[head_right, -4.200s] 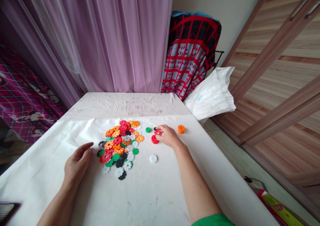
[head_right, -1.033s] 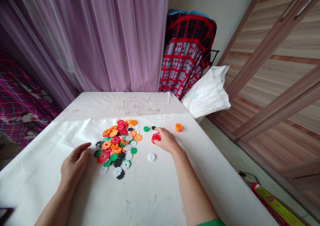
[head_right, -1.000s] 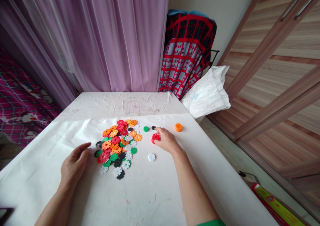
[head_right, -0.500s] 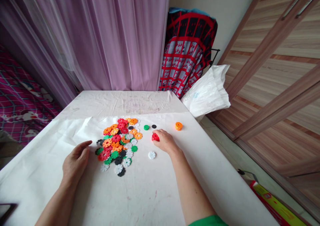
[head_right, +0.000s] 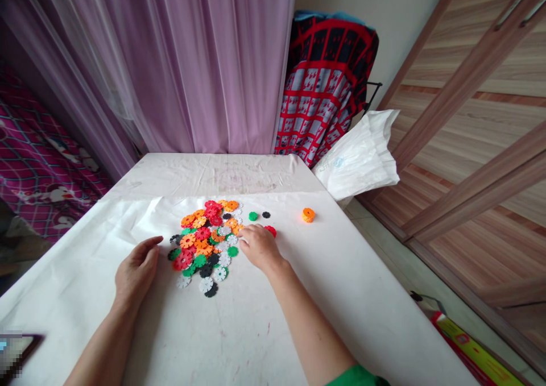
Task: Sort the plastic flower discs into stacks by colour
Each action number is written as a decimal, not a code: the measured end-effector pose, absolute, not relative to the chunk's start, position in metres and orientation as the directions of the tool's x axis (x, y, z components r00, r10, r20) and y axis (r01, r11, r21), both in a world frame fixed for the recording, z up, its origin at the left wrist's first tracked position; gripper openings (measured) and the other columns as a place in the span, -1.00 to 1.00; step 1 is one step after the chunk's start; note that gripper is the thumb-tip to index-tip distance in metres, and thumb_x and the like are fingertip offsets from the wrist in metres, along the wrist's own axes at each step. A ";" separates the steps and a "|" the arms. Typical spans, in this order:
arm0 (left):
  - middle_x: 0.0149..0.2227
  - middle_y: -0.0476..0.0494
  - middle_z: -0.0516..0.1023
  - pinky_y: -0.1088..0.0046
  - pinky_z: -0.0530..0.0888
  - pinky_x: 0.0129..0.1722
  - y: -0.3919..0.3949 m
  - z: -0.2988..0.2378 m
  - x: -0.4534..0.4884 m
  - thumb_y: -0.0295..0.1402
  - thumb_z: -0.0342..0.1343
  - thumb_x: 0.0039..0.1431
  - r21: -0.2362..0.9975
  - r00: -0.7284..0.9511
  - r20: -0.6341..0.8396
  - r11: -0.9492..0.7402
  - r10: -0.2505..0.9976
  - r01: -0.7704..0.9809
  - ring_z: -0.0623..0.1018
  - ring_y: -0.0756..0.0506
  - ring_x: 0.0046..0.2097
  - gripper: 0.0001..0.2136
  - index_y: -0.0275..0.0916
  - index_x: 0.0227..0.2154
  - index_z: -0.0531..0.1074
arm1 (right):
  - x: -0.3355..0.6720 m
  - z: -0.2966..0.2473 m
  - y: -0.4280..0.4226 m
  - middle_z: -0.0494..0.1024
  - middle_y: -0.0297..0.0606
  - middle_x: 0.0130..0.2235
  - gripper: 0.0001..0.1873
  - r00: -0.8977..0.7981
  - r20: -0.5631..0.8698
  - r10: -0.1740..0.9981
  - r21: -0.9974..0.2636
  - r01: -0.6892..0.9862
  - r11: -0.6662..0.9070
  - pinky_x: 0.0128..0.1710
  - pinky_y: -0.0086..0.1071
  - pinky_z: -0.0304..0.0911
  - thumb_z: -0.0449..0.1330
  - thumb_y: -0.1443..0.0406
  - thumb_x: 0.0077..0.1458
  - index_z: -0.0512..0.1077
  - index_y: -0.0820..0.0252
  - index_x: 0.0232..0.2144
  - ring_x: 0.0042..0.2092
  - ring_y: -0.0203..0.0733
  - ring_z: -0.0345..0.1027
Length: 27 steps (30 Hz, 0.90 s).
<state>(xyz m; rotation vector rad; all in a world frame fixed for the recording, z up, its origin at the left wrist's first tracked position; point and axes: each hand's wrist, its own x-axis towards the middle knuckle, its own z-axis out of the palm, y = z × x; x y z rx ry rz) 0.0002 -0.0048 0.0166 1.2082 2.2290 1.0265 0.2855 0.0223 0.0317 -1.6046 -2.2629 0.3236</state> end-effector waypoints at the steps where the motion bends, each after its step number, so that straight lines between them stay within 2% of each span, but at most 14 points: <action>1: -0.31 -0.03 0.62 0.39 0.39 -0.24 -0.005 0.017 0.001 -0.23 -0.01 0.12 0.764 -0.545 -0.004 0.354 0.838 0.539 0.52 -0.09 -0.27 -0.66 -0.08 -0.13 0.58 | 0.277 0.031 0.022 0.62 -0.24 -0.08 -0.78 -0.304 0.104 0.947 -0.362 0.875 0.321 0.02 -0.31 0.25 0.16 0.37 0.17 0.55 0.10 -0.16 0.00 -0.13 0.40; 8: -0.31 -0.01 0.61 0.43 0.38 -0.27 -0.004 0.017 0.002 -0.23 -0.02 0.11 0.771 -0.543 -0.023 0.360 0.840 0.525 0.52 -0.08 -0.28 -0.66 -0.08 -0.12 0.57 | 0.255 0.036 0.030 0.60 -0.27 -0.04 -0.76 -0.299 -0.033 0.954 -0.251 0.926 0.282 -0.06 -0.34 0.24 0.19 0.32 0.17 0.55 0.05 -0.11 0.03 -0.12 0.39; 13: -0.38 -0.01 0.59 0.42 0.38 -0.28 -0.005 0.016 0.000 -0.23 -0.03 0.12 0.765 -0.537 -0.011 0.353 0.844 0.539 0.50 -0.07 -0.33 -0.65 -0.09 -0.12 0.57 | 0.250 0.039 0.035 0.59 -0.22 -0.05 -0.74 -0.299 -0.043 0.953 -0.213 0.935 0.283 -0.11 -0.34 0.25 0.21 0.18 0.16 0.53 0.05 -0.10 0.02 -0.09 0.41; 17: -0.39 0.00 0.59 0.43 0.38 -0.29 -0.005 0.017 0.002 -0.24 -0.02 0.11 0.770 -0.540 -0.008 0.350 0.842 0.533 0.51 -0.07 -0.33 -0.65 -0.08 -0.13 0.58 | 0.239 0.037 0.035 0.59 -0.14 -0.06 -0.72 -0.284 -0.048 0.958 -0.201 0.942 0.269 -0.10 -0.32 0.26 0.20 0.20 0.17 0.49 0.12 -0.07 -0.01 -0.07 0.44; 20: -0.37 -0.01 0.60 0.43 0.39 -0.28 -0.005 0.018 0.002 -0.25 -0.02 0.10 0.777 -0.542 -0.006 0.345 0.840 0.527 0.52 -0.08 -0.32 -0.65 -0.09 -0.13 0.58 | 0.242 0.036 0.035 0.60 -0.15 -0.08 -0.71 -0.275 -0.020 0.961 -0.256 0.931 0.260 -0.10 -0.33 0.26 0.22 0.32 0.10 0.47 0.14 -0.08 -0.04 -0.08 0.45; 22: -0.36 -0.01 0.61 0.43 0.39 -0.28 -0.005 0.017 0.002 -0.25 -0.02 0.10 0.778 -0.540 -0.003 0.341 0.842 0.527 0.52 -0.08 -0.31 -0.66 -0.09 -0.14 0.58 | 0.255 0.036 0.034 0.60 -0.21 -0.10 -0.69 -0.241 0.025 0.970 -0.349 0.907 0.234 -0.11 -0.36 0.27 0.22 0.39 0.04 0.47 0.12 -0.11 -0.09 -0.14 0.47; 25: -0.35 -0.02 0.61 0.42 0.39 -0.29 -0.004 0.015 0.001 -0.24 -0.02 0.10 0.780 -0.539 0.007 0.333 0.842 0.529 0.52 -0.08 -0.31 -0.66 -0.09 -0.14 0.58 | 0.290 0.035 0.024 0.58 -0.27 -0.12 -0.73 -0.153 0.121 0.981 -0.501 0.843 0.193 -0.10 -0.37 0.30 0.21 0.40 0.01 0.48 0.11 -0.18 -0.17 -0.22 0.47; 27: -0.34 -0.02 0.62 0.41 0.40 -0.28 -0.004 0.014 0.000 -0.24 -0.01 0.09 0.784 -0.537 0.017 0.322 0.843 0.531 0.53 -0.09 -0.30 -0.66 -0.08 -0.15 0.59 | 0.314 0.033 0.011 0.57 -0.29 -0.15 -0.77 -0.105 0.143 0.984 -0.560 0.811 0.168 -0.13 -0.37 0.32 0.20 0.39 0.00 0.49 0.11 -0.23 -0.21 -0.25 0.47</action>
